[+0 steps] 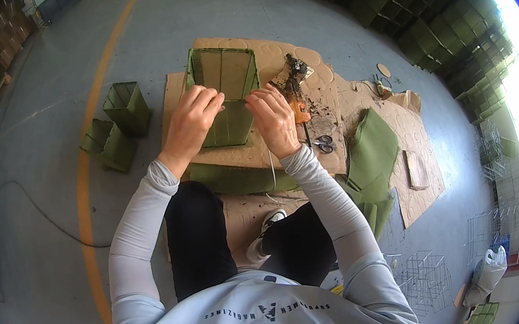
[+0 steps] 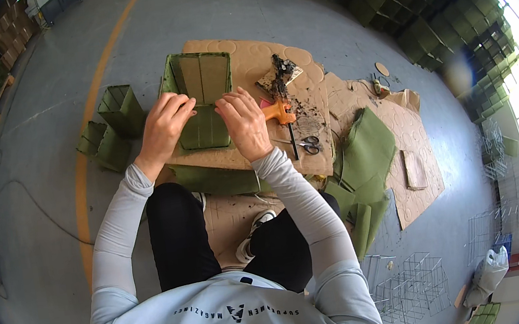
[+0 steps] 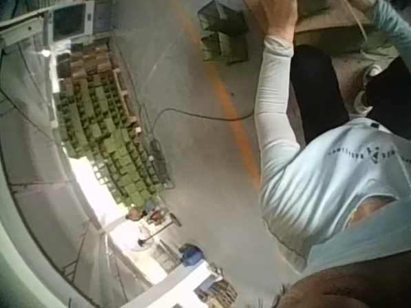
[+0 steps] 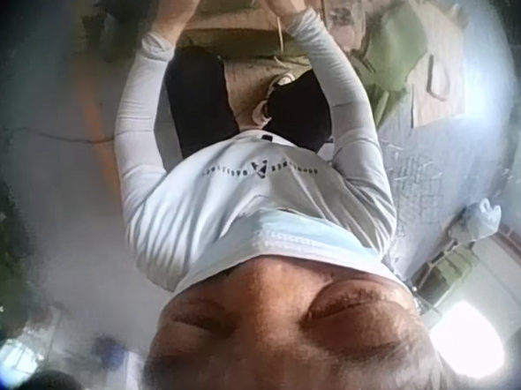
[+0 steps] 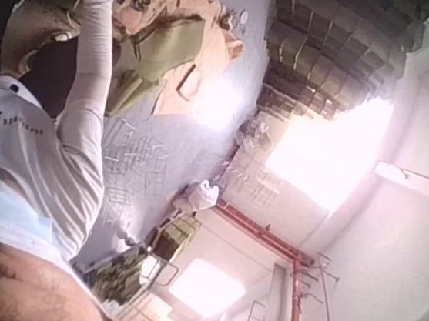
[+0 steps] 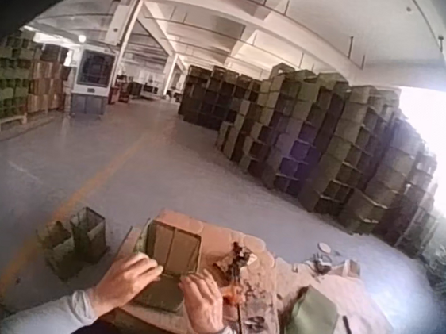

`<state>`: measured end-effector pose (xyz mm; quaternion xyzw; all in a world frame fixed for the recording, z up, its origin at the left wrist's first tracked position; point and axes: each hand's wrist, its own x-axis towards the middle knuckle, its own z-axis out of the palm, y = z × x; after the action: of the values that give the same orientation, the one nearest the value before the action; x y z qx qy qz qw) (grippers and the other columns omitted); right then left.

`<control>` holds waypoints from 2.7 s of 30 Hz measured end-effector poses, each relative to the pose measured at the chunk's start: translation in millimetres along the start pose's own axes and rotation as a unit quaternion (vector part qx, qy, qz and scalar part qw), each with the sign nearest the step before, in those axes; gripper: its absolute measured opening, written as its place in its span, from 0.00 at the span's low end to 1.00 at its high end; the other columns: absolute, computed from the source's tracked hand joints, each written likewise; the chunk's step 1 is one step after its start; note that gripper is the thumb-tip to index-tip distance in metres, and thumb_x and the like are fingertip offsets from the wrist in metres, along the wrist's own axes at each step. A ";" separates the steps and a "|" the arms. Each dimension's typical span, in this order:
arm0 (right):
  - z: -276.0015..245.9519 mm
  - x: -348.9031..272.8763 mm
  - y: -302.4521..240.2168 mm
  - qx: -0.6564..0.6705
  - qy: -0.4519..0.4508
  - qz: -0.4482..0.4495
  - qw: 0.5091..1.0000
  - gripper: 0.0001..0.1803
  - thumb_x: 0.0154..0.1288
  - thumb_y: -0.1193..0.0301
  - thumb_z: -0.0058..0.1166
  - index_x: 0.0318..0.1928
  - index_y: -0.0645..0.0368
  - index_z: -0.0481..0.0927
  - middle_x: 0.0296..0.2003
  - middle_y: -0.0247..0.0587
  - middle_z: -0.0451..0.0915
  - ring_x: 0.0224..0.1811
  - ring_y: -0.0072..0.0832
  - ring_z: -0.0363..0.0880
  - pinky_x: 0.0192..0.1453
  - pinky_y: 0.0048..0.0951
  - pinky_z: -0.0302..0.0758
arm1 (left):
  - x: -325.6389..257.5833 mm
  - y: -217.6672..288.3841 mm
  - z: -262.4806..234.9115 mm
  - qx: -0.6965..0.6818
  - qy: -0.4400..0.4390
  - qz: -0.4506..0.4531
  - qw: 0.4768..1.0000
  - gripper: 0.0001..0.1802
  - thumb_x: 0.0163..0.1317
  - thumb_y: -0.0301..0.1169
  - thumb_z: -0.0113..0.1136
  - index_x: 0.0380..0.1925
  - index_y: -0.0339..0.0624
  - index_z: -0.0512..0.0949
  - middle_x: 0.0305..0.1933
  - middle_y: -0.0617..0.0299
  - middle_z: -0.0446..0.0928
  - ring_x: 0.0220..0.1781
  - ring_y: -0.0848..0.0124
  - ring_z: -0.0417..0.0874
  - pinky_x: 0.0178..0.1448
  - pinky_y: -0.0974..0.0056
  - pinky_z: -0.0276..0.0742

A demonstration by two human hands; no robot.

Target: The worker is assembling green storage bins by attaching green mesh fabric to wire frames using a hot glue gun.

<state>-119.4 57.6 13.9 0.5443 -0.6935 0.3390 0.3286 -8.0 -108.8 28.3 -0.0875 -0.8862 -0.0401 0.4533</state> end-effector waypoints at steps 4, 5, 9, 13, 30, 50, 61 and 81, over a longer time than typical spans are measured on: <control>11.0 0.4 7.1 0.012 0.007 0.013 1.000 0.10 0.56 0.78 0.58 0.41 0.62 0.77 0.39 0.45 0.80 0.47 0.40 0.79 0.63 0.44 0.73 | 5.0 -8.1 5.4 -0.036 -0.033 -0.011 0.999 0.10 0.49 0.21 0.67 0.34 0.33 0.80 0.34 0.60 0.76 0.40 0.64 0.77 0.42 0.62 0.77; 8.7 2.5 16.7 0.020 -0.035 -0.001 0.999 0.09 0.56 0.79 0.56 0.40 0.62 0.78 0.37 0.45 0.80 0.46 0.40 0.79 0.62 0.43 0.73 | 11.3 -9.2 7.2 -0.053 -0.079 -0.030 0.995 0.08 0.51 0.23 0.67 0.32 0.34 0.81 0.33 0.59 0.76 0.40 0.62 0.77 0.42 0.60 0.77; -15.9 35.8 59.9 0.073 -0.195 -0.070 0.976 0.10 0.52 0.82 0.52 0.38 0.63 0.79 0.35 0.46 0.81 0.43 0.41 0.80 0.51 0.38 0.78 | 23.7 -10.3 34.6 -0.118 -0.106 -0.066 0.985 0.07 0.55 0.29 0.65 0.26 0.36 0.81 0.30 0.54 0.77 0.39 0.56 0.79 0.42 0.55 0.75; -20.2 60.0 58.6 -0.006 -0.336 -0.076 0.939 0.11 0.56 0.81 0.52 0.41 0.63 0.80 0.39 0.48 0.83 0.46 0.42 0.81 0.53 0.38 0.78 | 32.1 -29.4 41.1 -0.198 -0.059 -0.057 0.977 0.07 0.59 0.30 0.61 0.29 0.37 0.83 0.31 0.52 0.80 0.38 0.53 0.80 0.44 0.55 0.75; 14.2 10.7 9.1 0.165 -0.063 0.053 0.983 0.06 0.61 0.74 0.59 0.38 0.61 0.79 0.41 0.42 0.80 0.48 0.40 0.78 0.69 0.50 0.64 | -33.1 -11.1 -7.5 -0.016 0.027 0.098 0.995 0.17 0.48 0.22 0.62 0.41 0.36 0.82 0.43 0.59 0.79 0.44 0.63 0.80 0.45 0.63 0.82; 0.2 46.0 45.2 0.241 -0.268 -0.034 0.932 0.10 0.62 0.67 0.59 0.36 0.62 0.82 0.40 0.45 0.84 0.51 0.40 0.82 0.68 0.46 0.69 | 37.4 -34.6 -19.9 -0.176 -0.251 0.121 0.944 0.08 0.52 0.26 0.65 0.27 0.34 0.76 0.30 0.58 0.74 0.38 0.62 0.76 0.42 0.59 0.76; -2.8 7.0 -35.7 0.096 -0.051 0.004 0.994 0.16 0.57 0.73 0.63 0.47 0.61 0.79 0.47 0.45 0.80 0.57 0.39 0.77 0.68 0.47 0.68 | -5.7 -29.2 -35.2 -0.178 0.011 -0.048 0.983 0.16 0.49 0.14 0.66 0.40 0.33 0.82 0.42 0.55 0.81 0.40 0.60 0.83 0.42 0.62 0.81; 2.8 47.2 12.8 0.286 -0.285 0.024 0.915 0.03 0.61 0.76 0.59 0.35 0.62 0.82 0.32 0.43 0.83 0.34 0.38 0.82 0.40 0.33 0.79 | 56.2 -61.1 -10.1 -0.268 -0.344 0.178 0.882 0.07 0.52 0.29 0.66 0.25 0.36 0.81 0.29 0.60 0.77 0.37 0.63 0.76 0.42 0.59 0.75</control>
<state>-141.1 32.5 49.8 0.6719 -0.6440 0.3608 -0.0606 -43.9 -163.6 80.4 -0.3703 -0.9113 -0.1621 0.0788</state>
